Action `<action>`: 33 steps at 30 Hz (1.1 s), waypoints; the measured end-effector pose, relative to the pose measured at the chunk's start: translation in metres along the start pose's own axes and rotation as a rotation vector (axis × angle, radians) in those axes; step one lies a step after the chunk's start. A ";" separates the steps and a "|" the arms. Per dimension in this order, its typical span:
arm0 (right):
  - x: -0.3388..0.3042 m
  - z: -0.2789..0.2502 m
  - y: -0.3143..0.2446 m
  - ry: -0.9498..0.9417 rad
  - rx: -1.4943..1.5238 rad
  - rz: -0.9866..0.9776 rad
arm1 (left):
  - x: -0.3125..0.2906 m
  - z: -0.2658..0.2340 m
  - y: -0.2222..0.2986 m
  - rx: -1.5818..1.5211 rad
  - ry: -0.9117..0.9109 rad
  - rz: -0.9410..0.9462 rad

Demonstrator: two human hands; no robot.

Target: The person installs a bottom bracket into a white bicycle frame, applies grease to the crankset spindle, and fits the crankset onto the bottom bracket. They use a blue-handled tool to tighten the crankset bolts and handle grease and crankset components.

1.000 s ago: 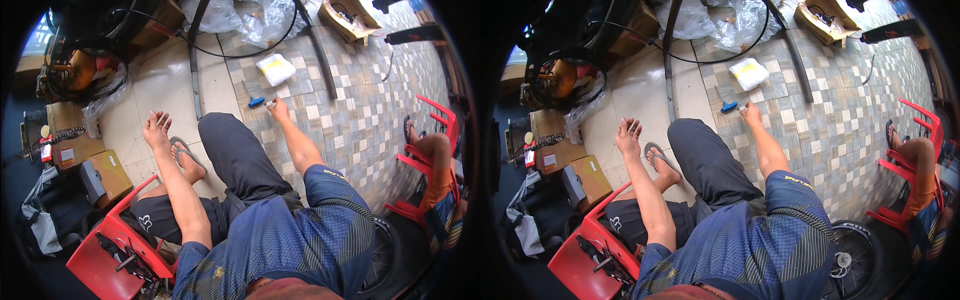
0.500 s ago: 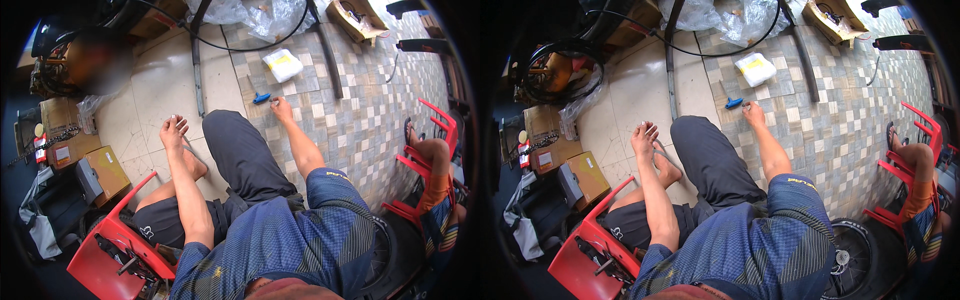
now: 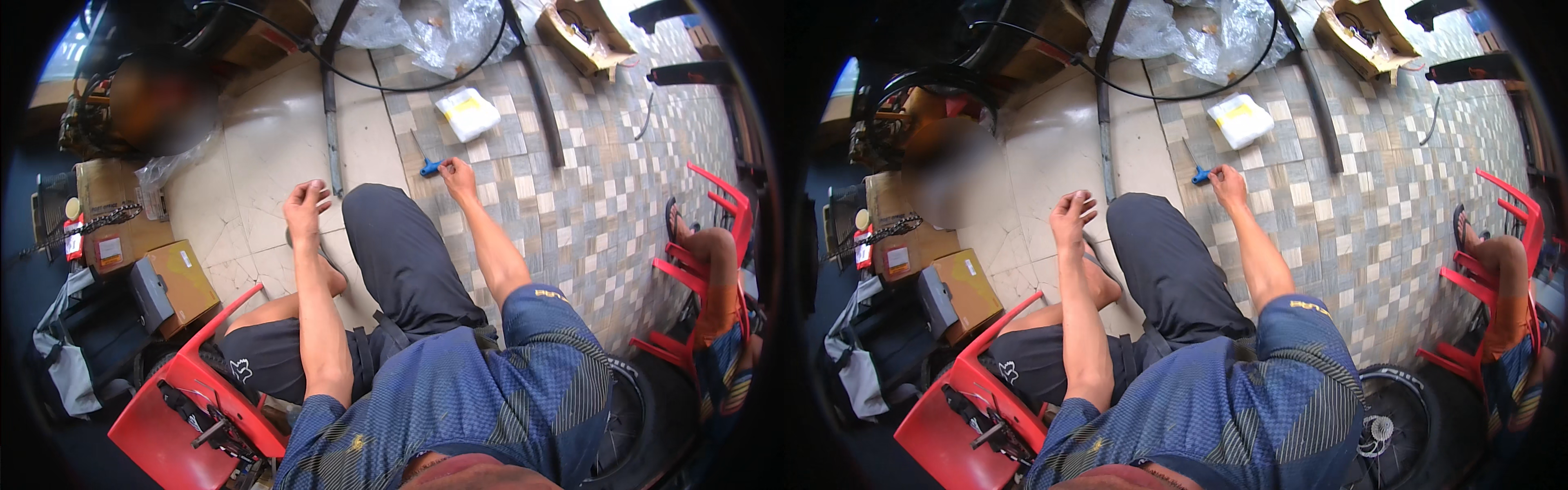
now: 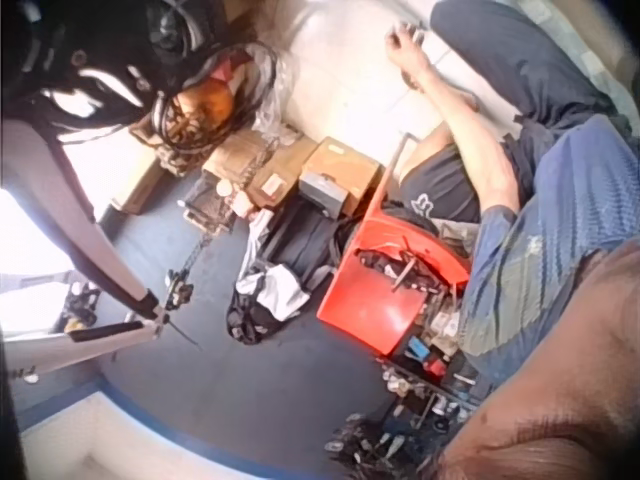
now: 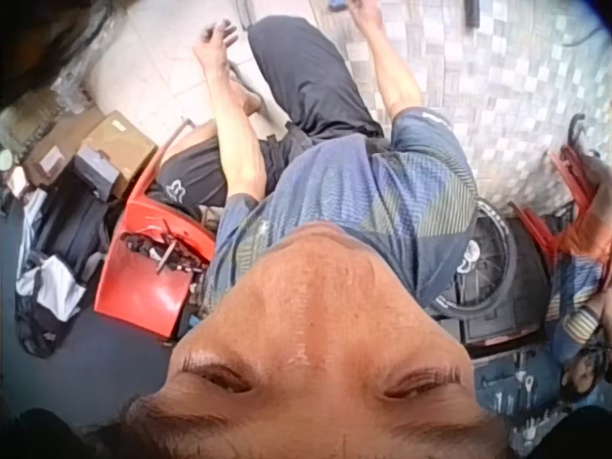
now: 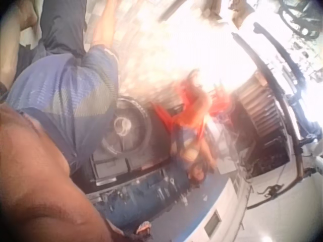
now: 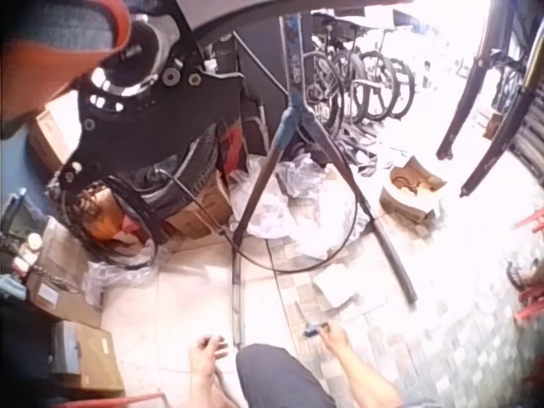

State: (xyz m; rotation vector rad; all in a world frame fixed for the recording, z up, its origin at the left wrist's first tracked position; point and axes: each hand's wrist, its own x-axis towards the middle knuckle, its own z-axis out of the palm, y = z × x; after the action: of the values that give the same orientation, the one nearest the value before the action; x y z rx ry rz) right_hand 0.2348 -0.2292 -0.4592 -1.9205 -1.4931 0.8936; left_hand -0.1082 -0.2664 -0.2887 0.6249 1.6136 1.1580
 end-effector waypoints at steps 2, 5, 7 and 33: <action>0.000 -0.021 -0.046 0.041 0.201 -0.133 | -0.004 0.025 0.015 0.079 -0.137 0.077; -0.008 -0.067 -0.138 0.019 0.463 -0.310 | -0.016 0.069 0.051 0.050 -0.315 0.174; -0.014 -0.090 -0.187 -0.066 0.582 -0.430 | -0.031 0.092 0.084 0.123 -0.393 0.247; -0.016 -0.178 -0.384 0.360 0.228 -0.889 | 0.040 0.109 0.252 -0.276 -1.138 0.263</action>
State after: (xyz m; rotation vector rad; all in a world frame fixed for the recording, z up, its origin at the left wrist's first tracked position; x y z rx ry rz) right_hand 0.1354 -0.1569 -0.0540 -0.9902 -1.6765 0.2690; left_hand -0.0568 -0.0893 -0.0812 1.0661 0.4092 0.8892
